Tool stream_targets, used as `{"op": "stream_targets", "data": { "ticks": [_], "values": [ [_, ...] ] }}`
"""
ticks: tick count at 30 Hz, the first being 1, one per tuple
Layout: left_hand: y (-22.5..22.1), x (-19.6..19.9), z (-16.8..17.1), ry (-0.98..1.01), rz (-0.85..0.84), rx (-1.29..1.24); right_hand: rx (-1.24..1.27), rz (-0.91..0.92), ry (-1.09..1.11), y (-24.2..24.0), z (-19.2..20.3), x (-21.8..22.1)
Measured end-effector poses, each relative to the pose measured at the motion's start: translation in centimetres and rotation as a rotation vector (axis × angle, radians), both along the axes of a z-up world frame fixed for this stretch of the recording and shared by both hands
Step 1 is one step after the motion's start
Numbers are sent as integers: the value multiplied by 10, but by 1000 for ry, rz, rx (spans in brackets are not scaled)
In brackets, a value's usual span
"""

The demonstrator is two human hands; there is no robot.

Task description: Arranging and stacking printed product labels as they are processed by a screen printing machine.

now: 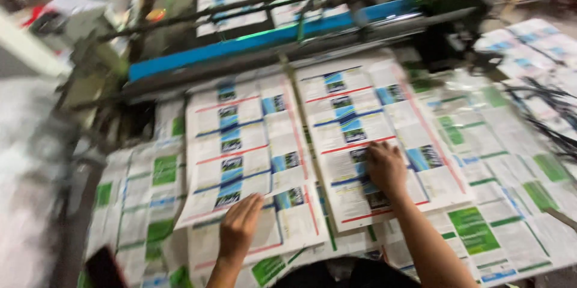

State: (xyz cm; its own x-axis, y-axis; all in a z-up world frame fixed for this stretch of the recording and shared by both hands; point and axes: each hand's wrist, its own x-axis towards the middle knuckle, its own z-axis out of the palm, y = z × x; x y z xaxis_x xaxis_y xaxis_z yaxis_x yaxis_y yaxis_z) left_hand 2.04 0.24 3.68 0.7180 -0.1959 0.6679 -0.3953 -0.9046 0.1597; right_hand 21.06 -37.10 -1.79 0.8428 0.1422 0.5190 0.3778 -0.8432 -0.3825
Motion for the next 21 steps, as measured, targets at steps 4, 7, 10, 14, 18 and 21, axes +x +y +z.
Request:
{"op": "stream_targets", "data": {
  "ticks": [4,7,10,14,18,21],
  "values": [
    [6,13,-4,44,64,43,49,-16,-126,0,-7,-3],
    [12,30,-17,59,78,47,48,4,-165,1,4,4],
    [17,44,-27,80,87,63,70,10,-82,4,11,0],
    [23,64,-54,159,171,145,86,14,6,3,16,0],
    [23,88,-70,144,143,179,64,12,-37,2,10,0],
    [14,90,-60,209,216,142,57,13,-48,3,9,-2]
  ]
}}
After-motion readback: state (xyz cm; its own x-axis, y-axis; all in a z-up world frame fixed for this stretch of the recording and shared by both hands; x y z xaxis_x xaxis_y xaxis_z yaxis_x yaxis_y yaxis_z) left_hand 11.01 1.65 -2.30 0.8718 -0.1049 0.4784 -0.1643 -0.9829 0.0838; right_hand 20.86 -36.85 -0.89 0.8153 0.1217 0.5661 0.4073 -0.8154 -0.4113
